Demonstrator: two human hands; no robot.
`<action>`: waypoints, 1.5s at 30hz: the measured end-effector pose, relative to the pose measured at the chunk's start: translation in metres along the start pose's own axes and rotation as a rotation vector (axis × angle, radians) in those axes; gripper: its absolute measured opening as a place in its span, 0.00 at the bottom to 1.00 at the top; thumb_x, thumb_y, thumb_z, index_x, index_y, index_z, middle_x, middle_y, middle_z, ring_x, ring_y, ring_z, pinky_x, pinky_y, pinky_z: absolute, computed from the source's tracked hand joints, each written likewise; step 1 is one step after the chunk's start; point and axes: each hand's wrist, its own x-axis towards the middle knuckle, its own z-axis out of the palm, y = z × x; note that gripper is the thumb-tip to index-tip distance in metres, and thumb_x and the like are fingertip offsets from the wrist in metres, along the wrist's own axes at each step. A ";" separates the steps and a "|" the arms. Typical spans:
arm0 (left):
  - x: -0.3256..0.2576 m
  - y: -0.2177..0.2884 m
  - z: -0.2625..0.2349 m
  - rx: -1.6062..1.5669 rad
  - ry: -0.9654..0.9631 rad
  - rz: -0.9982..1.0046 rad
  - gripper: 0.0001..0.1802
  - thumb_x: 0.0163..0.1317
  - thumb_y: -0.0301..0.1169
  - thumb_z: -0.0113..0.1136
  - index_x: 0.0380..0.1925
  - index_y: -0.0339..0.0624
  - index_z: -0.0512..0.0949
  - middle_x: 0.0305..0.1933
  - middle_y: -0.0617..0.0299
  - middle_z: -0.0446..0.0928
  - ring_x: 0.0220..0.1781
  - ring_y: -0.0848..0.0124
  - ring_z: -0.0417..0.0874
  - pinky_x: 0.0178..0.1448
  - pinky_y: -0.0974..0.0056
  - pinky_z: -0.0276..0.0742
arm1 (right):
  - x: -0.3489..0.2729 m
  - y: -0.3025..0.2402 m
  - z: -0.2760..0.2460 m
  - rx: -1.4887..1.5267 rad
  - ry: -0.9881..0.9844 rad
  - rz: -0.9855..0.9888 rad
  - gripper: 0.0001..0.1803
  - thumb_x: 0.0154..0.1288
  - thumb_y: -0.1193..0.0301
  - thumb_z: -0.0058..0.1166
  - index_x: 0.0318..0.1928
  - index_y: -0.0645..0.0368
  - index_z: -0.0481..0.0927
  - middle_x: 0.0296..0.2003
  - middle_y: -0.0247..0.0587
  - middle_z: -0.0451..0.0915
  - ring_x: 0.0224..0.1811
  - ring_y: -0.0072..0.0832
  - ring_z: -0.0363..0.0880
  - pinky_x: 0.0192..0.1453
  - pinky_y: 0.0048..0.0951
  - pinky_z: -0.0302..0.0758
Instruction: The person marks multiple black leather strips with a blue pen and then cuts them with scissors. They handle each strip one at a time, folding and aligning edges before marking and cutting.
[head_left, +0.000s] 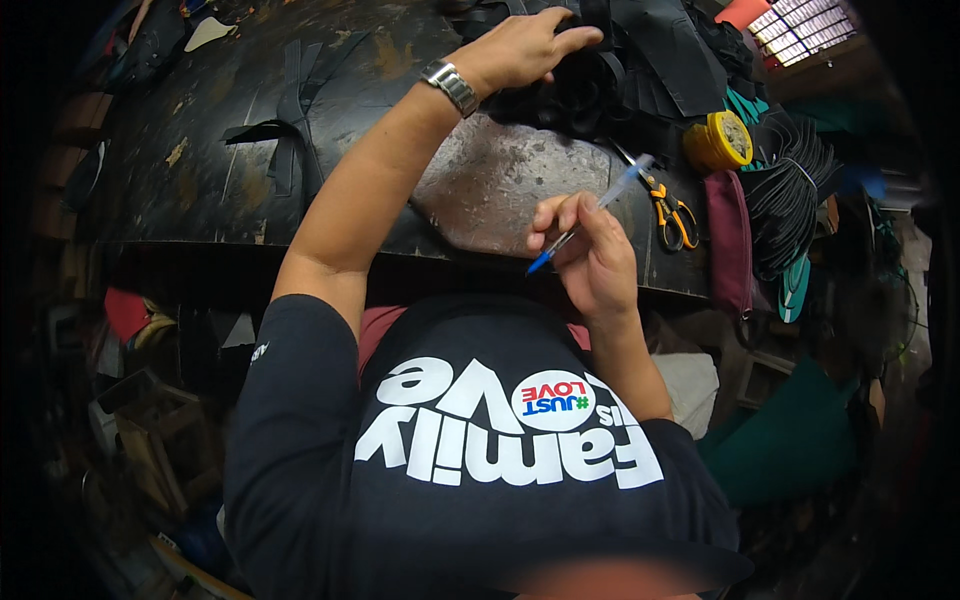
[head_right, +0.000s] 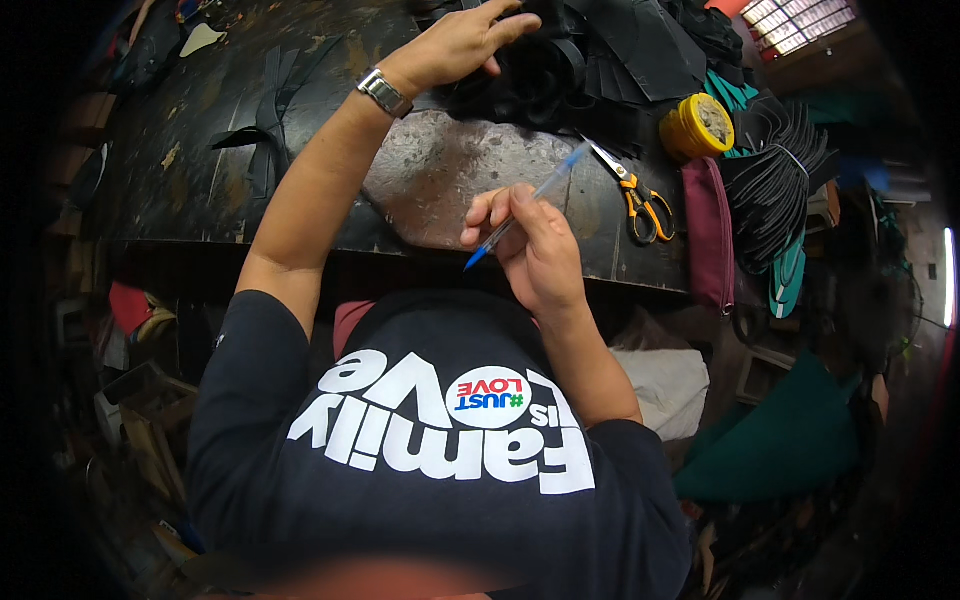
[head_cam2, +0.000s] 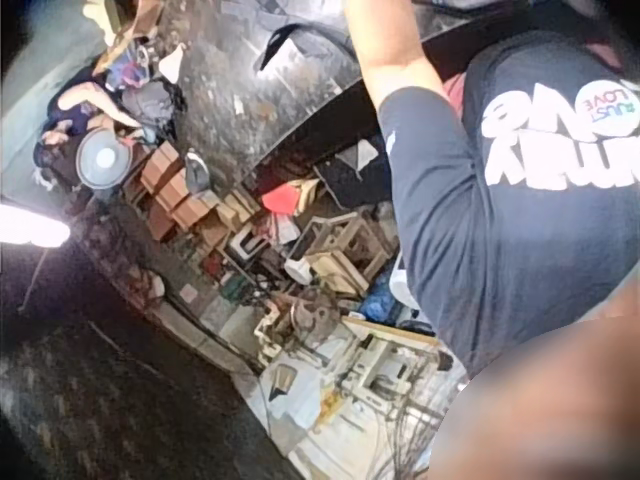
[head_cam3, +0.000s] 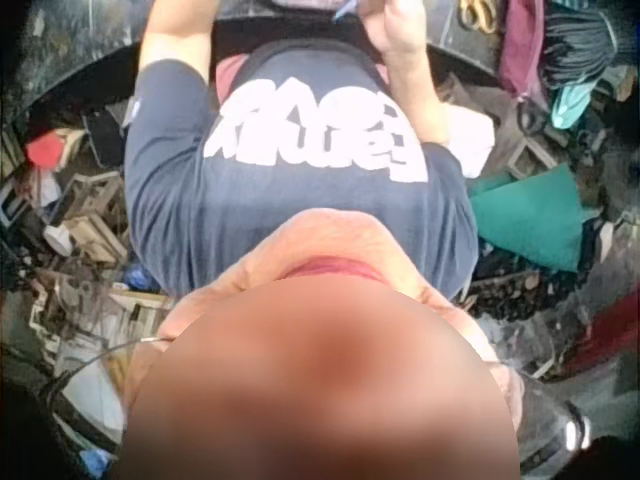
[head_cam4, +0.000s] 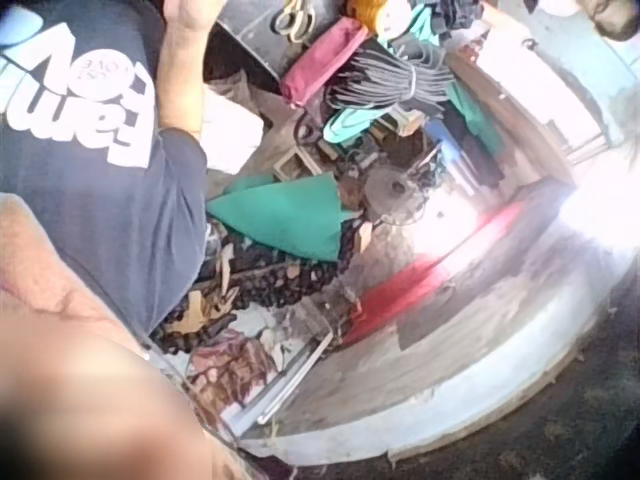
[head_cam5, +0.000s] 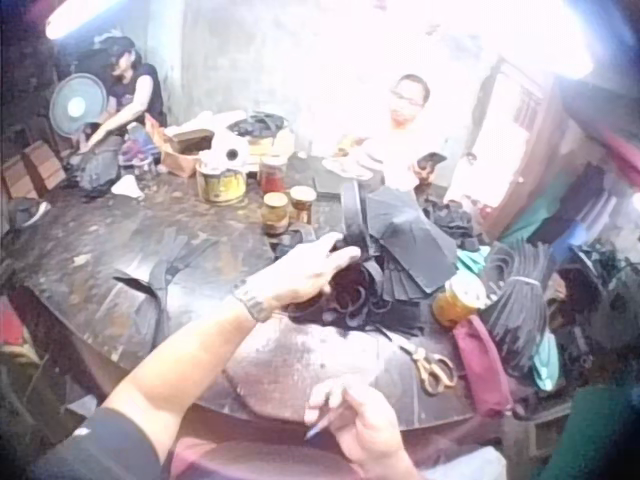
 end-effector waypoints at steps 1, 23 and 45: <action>-0.002 -0.008 0.002 0.084 0.111 0.131 0.20 0.66 0.42 0.52 0.47 0.36 0.73 0.31 0.51 0.79 0.32 0.63 0.80 0.37 0.63 0.75 | -0.005 -0.003 0.000 0.001 0.006 -0.026 0.17 0.74 0.60 0.40 0.33 0.60 0.73 0.33 0.44 0.76 0.33 0.29 0.77 0.41 0.28 0.74; -0.181 -0.180 -0.101 0.705 0.986 -0.363 0.19 0.50 0.46 0.70 0.35 0.43 0.82 0.32 0.59 0.81 0.34 0.60 0.82 0.38 0.59 0.76 | 0.006 -0.025 0.098 -0.132 -0.414 0.278 0.16 0.60 0.61 0.62 0.30 0.60 0.72 0.26 0.40 0.73 0.19 0.17 0.63 0.17 0.17 0.53; -0.187 -0.067 0.061 -0.480 0.148 0.001 0.15 0.68 0.36 0.54 0.34 0.34 0.80 0.24 0.61 0.78 0.24 0.78 0.75 0.30 0.73 0.72 | 0.034 0.014 -0.002 -0.234 0.098 -0.060 0.11 0.62 0.75 0.58 0.45 0.63 0.77 0.30 0.30 0.77 0.25 0.14 0.69 0.30 0.16 0.66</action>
